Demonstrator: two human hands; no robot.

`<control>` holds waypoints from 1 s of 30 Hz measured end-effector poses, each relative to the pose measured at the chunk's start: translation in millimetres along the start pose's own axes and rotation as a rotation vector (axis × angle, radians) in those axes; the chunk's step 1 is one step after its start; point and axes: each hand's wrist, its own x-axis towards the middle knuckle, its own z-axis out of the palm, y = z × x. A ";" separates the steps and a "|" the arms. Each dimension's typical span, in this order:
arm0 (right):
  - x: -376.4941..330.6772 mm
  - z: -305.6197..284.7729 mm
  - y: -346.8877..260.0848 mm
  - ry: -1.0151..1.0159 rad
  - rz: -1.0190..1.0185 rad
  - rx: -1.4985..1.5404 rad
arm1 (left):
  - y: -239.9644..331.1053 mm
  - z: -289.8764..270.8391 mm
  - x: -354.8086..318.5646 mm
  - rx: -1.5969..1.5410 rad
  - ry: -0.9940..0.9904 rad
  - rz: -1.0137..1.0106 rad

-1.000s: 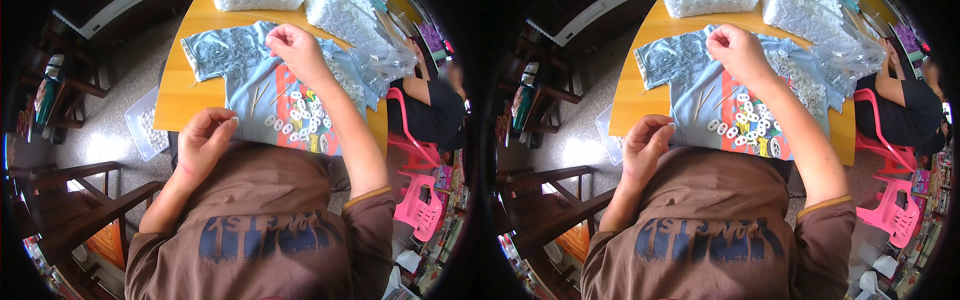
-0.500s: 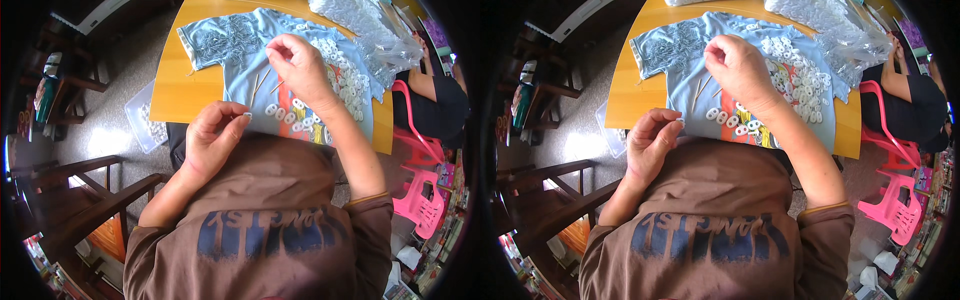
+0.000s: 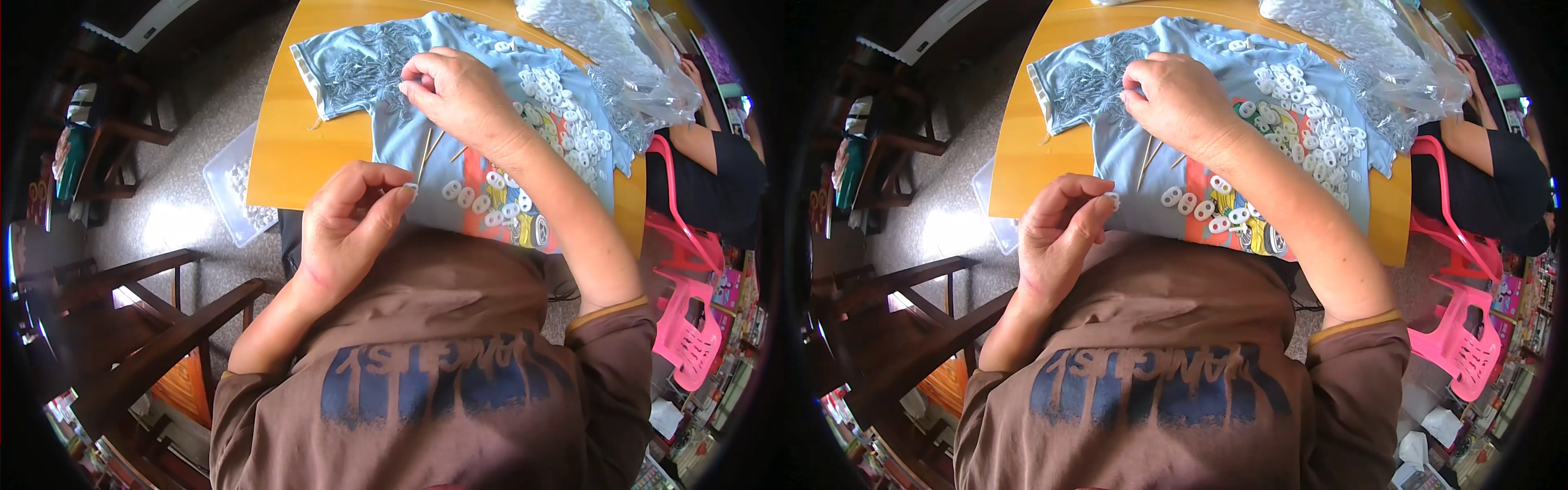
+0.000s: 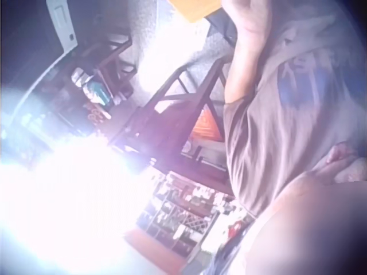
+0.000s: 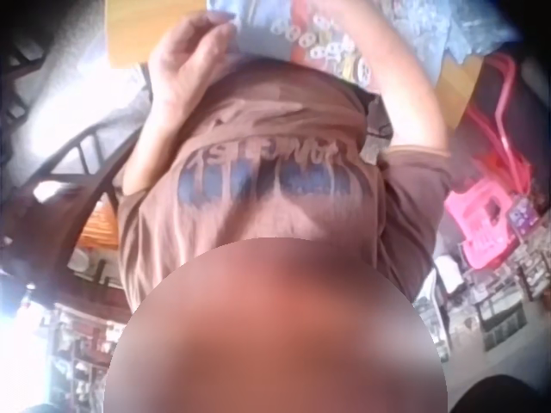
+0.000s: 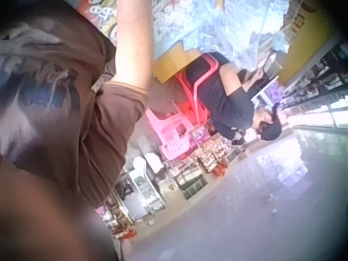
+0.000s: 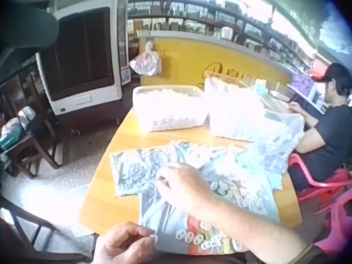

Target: Threading small white plastic cord locks onto thin metal pins for garment manufacturing.

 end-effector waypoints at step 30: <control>33.1 -23.3 20.2 -0.202 -0.084 0.053 | -1.5 -7.2 70.0 0.551 -0.174 0.411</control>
